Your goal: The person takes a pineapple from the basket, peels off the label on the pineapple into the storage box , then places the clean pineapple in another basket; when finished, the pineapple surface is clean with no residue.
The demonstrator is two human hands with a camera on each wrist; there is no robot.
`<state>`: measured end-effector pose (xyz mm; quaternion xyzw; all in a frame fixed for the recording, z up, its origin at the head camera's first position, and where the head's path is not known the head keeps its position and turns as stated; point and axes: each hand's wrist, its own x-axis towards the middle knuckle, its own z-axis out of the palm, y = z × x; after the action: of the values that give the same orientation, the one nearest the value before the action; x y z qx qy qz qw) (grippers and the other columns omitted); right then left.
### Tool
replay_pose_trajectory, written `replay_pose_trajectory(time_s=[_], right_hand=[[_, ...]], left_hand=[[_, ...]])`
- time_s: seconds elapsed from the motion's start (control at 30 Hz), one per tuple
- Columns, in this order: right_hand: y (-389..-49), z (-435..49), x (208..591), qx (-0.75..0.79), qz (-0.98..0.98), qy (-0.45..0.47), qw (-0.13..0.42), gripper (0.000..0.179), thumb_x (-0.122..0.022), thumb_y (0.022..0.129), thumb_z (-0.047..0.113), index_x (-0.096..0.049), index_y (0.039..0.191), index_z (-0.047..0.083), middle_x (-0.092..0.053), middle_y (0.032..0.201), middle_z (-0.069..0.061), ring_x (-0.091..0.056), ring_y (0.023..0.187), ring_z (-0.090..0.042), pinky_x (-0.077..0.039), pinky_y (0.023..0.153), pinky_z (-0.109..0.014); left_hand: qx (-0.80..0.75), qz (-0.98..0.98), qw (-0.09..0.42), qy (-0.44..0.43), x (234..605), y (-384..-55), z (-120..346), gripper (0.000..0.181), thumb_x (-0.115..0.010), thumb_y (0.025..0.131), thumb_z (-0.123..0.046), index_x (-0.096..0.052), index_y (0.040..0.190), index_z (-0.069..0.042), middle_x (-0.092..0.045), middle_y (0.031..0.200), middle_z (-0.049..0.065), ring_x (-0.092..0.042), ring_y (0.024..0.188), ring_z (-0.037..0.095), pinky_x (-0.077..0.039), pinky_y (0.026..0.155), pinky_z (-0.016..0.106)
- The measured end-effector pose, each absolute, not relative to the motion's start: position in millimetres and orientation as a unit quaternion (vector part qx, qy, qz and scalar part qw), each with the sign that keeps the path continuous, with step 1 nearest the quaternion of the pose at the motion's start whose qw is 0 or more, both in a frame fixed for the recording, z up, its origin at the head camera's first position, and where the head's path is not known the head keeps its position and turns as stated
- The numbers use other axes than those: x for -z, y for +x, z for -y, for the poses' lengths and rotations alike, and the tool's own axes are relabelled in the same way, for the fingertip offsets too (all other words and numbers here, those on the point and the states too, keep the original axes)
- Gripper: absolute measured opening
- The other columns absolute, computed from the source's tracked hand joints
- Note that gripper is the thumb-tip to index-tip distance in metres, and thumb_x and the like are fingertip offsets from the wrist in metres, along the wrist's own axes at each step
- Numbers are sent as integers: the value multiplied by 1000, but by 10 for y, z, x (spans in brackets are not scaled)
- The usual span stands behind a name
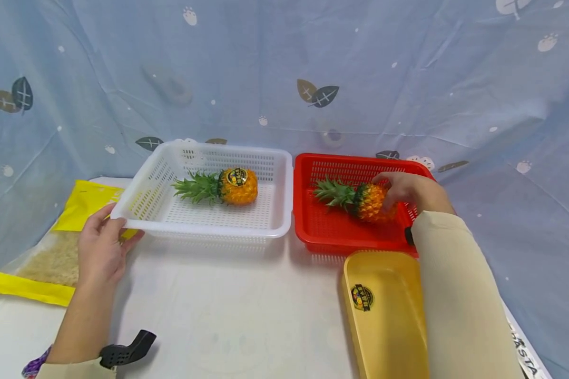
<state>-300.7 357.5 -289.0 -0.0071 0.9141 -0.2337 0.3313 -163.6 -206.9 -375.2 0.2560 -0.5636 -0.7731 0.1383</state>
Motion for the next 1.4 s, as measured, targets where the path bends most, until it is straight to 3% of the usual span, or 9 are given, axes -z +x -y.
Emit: replay_pose_trajectory(time_s=[0.2,0.3,0.5,0.7,0.87,1.03,1.4], right_hand=[[-2990,-3557,2874,230,-918,8,324,92,-74,89,2,-19,162,5,-23,153,-38,-39,131,-54,-56,100,-59],[-2982,-3561,2887,234,-922,9,308,90,-75,88,0,-23,161,4,-23,153,-38,-39,129,-54,-59,95,-56],[-2971,-3612,2917,220,-942,0,254,84,-74,85,-2,-31,157,3,-29,148,-36,-49,109,-44,-62,77,-44],[-2951,-3626,2919,245,-934,6,261,82,-74,91,6,-28,158,2,-24,152,-39,-43,127,-54,-58,97,-58],[-2913,-3629,2902,254,-930,-1,265,82,-73,94,15,-26,160,3,-22,156,-39,-38,133,-57,-52,103,-64],[-2845,-3674,2891,269,-927,-15,260,81,-68,99,22,-21,162,3,-22,160,-39,-37,137,-59,-47,106,-69],[-2811,-3689,2887,289,-922,1,257,81,-65,101,23,-17,163,2,-18,161,-39,-36,139,-58,-54,98,-63]], left_hand=[[772,565,142,254,3754,-1641,2064,48,-51,104,-10,-48,151,-20,-53,125,-7,-52,123,19,-62,73,21],[767,573,137,255,3750,-1642,2056,48,-51,104,-11,-48,151,-21,-53,127,-7,-52,125,20,-62,74,21],[760,586,126,251,3713,-1656,2034,49,-53,105,-14,-47,152,-23,-51,133,-7,-51,129,21,-59,85,28],[758,587,120,256,3703,-1645,2039,49,-54,105,-14,-47,152,-24,-51,134,-6,-50,130,22,-60,80,24],[753,594,120,256,3709,-1640,2051,49,-54,105,-16,-47,153,-24,-52,133,-7,-50,130,22,-59,83,26],[757,589,113,259,3702,-1618,2057,49,-54,106,-17,-46,153,-26,-51,139,-5,-50,132,21,-59,84,25],[764,581,111,257,3699,-1586,2083,50,-55,106,-18,-45,154,-26,-50,146,-2,-49,134,22,-60,83,24]])
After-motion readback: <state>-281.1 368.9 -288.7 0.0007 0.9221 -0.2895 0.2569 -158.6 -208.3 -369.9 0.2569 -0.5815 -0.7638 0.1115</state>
